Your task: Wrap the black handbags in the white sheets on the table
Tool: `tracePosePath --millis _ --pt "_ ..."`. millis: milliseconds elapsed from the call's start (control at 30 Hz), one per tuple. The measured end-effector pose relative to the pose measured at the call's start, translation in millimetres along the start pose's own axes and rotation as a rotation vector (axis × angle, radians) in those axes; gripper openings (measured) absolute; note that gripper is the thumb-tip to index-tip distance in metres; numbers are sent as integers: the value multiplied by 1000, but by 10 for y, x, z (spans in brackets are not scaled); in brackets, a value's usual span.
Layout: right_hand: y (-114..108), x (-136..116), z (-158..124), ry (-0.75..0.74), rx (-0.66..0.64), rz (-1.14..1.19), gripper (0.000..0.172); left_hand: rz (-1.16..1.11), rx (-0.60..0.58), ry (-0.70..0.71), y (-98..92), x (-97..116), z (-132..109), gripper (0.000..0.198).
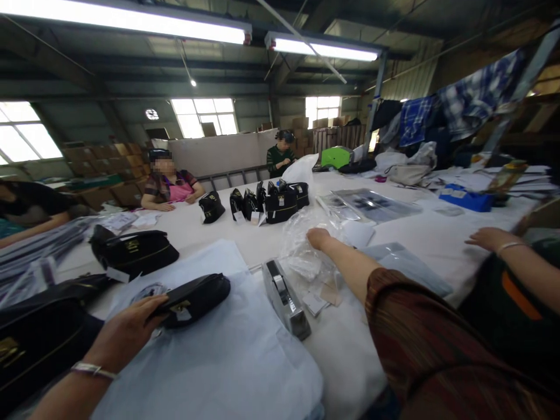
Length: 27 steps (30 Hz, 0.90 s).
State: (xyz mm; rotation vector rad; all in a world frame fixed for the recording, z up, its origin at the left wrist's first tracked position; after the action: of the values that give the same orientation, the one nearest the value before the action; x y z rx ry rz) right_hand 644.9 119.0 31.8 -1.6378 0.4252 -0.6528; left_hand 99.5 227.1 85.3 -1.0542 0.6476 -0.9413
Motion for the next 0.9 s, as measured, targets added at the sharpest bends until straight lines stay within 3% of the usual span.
tracePosePath --millis 167,333,433,533,633,700,767,833,900 --pt "-182 96 -49 -55 67 -22 31 -17 -22 -18 -9 11 5 50" --pt "-545 260 -274 -140 152 -54 25 -51 -41 -27 -16 47 25 49" --pt "-927 456 -421 -99 263 -24 28 -56 -47 -40 -38 83 40 47" --pt "-1416 753 -568 68 412 52 29 -56 -32 -50 -82 108 55 45" --pt "-1793 840 -822 109 495 480 26 -39 -52 -35 -102 155 69 41" --pt "-1819 573 -1012 -83 371 957 28 -15 -78 -31 -116 201 69 38" --pt "-1677 51 -1228 -308 125 1263 37 10 -104 -42 -139 250 59 35" --pt "-1435 -556 -1473 -441 -86 1310 42 28 -132 -53 -158 299 48 32" --pt "-1196 -1120 -1722 -522 -189 1221 35 47 -165 -71 -162 324 35 29"
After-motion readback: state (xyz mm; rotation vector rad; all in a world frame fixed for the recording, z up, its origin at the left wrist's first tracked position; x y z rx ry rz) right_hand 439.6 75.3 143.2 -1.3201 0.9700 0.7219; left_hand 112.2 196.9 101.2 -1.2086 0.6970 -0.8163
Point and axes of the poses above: each hand's wrist, its own z-axis towards the middle knuckle, its own y-axis out of the palm, x = y × z, the point moved 9 cm from there along z, towards the middle knuckle, and after that the axes turned 15 degrees about y, right-handed, at the moved point
